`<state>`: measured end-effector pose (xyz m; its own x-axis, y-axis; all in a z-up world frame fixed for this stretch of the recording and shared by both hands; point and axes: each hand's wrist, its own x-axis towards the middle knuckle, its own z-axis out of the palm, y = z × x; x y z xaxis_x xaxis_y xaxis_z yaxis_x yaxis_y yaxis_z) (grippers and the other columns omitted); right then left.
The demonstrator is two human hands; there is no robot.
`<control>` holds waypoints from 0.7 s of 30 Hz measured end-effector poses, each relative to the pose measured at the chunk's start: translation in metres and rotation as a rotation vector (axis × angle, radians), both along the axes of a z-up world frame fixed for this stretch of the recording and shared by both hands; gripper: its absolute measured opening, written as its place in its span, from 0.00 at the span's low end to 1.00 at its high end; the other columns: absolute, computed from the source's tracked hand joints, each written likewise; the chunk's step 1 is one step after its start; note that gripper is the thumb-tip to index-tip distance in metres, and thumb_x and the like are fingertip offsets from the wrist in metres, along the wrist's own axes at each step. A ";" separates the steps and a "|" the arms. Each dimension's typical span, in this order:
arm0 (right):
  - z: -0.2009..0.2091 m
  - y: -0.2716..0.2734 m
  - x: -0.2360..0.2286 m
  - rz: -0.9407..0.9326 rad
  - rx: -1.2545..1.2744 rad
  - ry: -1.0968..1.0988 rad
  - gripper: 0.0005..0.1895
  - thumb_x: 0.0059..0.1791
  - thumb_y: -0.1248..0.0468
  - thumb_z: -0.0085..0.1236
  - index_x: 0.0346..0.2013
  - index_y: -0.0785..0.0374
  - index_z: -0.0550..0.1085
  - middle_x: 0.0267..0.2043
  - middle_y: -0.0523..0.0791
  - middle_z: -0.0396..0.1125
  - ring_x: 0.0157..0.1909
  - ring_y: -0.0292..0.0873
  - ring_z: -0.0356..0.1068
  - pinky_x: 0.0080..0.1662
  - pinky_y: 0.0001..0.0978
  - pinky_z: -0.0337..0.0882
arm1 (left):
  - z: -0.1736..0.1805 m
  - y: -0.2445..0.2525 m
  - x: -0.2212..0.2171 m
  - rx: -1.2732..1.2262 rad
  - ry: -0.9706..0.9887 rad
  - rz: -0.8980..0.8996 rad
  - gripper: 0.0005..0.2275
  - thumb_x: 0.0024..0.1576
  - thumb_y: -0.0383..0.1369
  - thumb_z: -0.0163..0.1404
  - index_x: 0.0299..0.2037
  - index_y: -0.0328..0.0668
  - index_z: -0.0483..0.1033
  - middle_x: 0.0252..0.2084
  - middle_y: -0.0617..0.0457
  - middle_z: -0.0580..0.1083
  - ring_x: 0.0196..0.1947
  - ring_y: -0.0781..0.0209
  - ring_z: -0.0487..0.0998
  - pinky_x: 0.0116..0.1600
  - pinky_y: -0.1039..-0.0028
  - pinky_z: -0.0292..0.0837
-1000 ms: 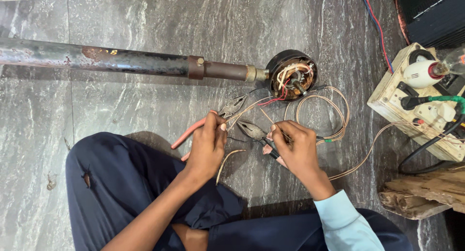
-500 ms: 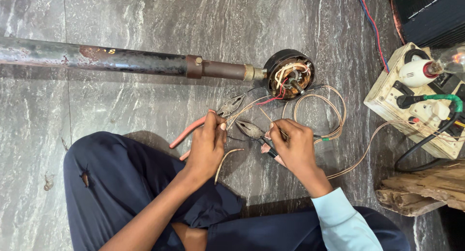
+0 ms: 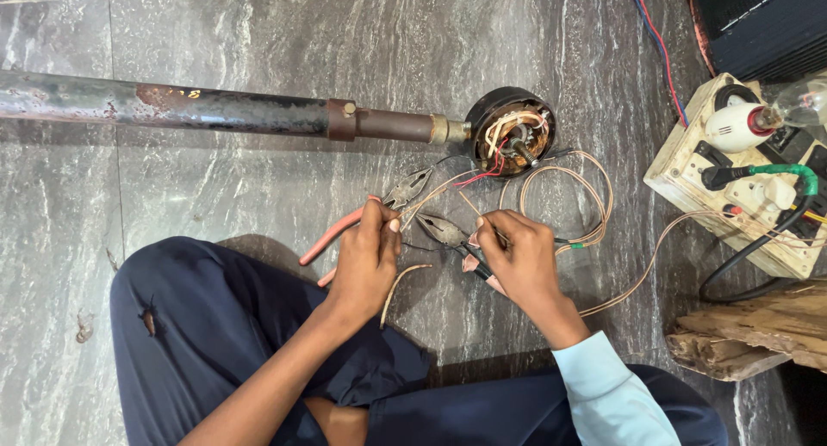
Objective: The person strips insulation from wires using pliers, twists wire ends, and connects them to terminals on a motor. They then test the connection by touching a wire to a power source, causing a light bulb to illuminate.
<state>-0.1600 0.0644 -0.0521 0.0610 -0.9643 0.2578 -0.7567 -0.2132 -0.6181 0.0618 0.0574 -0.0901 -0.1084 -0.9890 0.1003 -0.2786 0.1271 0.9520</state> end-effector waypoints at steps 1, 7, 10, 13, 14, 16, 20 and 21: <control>0.000 0.000 0.000 -0.004 0.009 -0.003 0.08 0.51 0.67 0.57 0.30 0.69 0.78 0.28 0.49 0.74 0.27 0.45 0.75 0.32 0.36 0.71 | 0.000 0.000 0.000 -0.006 -0.004 0.001 0.02 0.65 0.25 0.42 0.42 0.32 0.65 0.22 0.47 0.71 0.20 0.56 0.75 0.29 0.66 0.69; 0.002 0.002 0.000 0.007 0.001 -0.024 0.08 0.51 0.67 0.57 0.32 0.69 0.78 0.29 0.49 0.74 0.27 0.43 0.75 0.31 0.34 0.71 | -0.001 -0.001 0.000 -0.015 -0.004 -0.001 0.02 0.65 0.24 0.42 0.41 0.32 0.64 0.22 0.46 0.71 0.20 0.55 0.75 0.30 0.66 0.69; 0.003 0.002 0.000 0.008 0.007 -0.013 0.08 0.51 0.67 0.57 0.32 0.69 0.78 0.29 0.49 0.74 0.27 0.43 0.75 0.31 0.34 0.71 | -0.001 -0.001 0.000 -0.006 -0.011 0.000 0.02 0.65 0.24 0.42 0.41 0.33 0.64 0.21 0.46 0.71 0.20 0.55 0.75 0.30 0.66 0.69; 0.004 0.002 0.001 0.012 0.004 -0.001 0.08 0.51 0.67 0.57 0.31 0.69 0.78 0.29 0.49 0.74 0.27 0.43 0.75 0.31 0.34 0.71 | -0.001 -0.001 0.000 -0.001 -0.009 -0.002 0.02 0.65 0.24 0.42 0.41 0.33 0.64 0.21 0.47 0.71 0.20 0.55 0.75 0.30 0.66 0.69; 0.004 0.001 0.001 0.018 0.003 -0.010 0.08 0.51 0.67 0.56 0.31 0.69 0.77 0.29 0.48 0.74 0.28 0.42 0.75 0.32 0.34 0.72 | -0.001 -0.001 0.000 0.000 -0.006 -0.003 0.02 0.65 0.24 0.42 0.41 0.33 0.64 0.21 0.47 0.71 0.20 0.55 0.75 0.30 0.67 0.69; 0.004 0.001 0.002 0.020 0.008 -0.024 0.08 0.51 0.67 0.56 0.31 0.69 0.77 0.29 0.48 0.74 0.28 0.42 0.75 0.32 0.34 0.72 | -0.001 -0.001 0.000 -0.022 -0.005 -0.001 0.02 0.65 0.24 0.42 0.41 0.33 0.64 0.21 0.47 0.71 0.20 0.55 0.76 0.30 0.67 0.69; 0.004 0.002 0.001 0.009 0.022 -0.027 0.08 0.51 0.67 0.57 0.31 0.69 0.77 0.29 0.48 0.74 0.26 0.42 0.75 0.31 0.34 0.71 | -0.002 -0.001 -0.001 -0.028 -0.017 -0.002 0.02 0.65 0.24 0.42 0.42 0.33 0.64 0.21 0.46 0.71 0.20 0.54 0.75 0.30 0.66 0.69; 0.004 0.002 0.002 0.009 0.022 -0.025 0.08 0.51 0.67 0.56 0.31 0.69 0.77 0.29 0.48 0.74 0.26 0.42 0.74 0.30 0.34 0.71 | -0.002 -0.001 -0.001 -0.023 -0.015 -0.002 0.02 0.65 0.24 0.42 0.42 0.33 0.64 0.21 0.46 0.71 0.20 0.54 0.76 0.30 0.66 0.69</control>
<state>-0.1583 0.0661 -0.0479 0.0632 -0.9692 0.2381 -0.7394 -0.2057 -0.6411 0.0611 0.0565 -0.0920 -0.1120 -0.9863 0.1214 -0.2928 0.1495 0.9444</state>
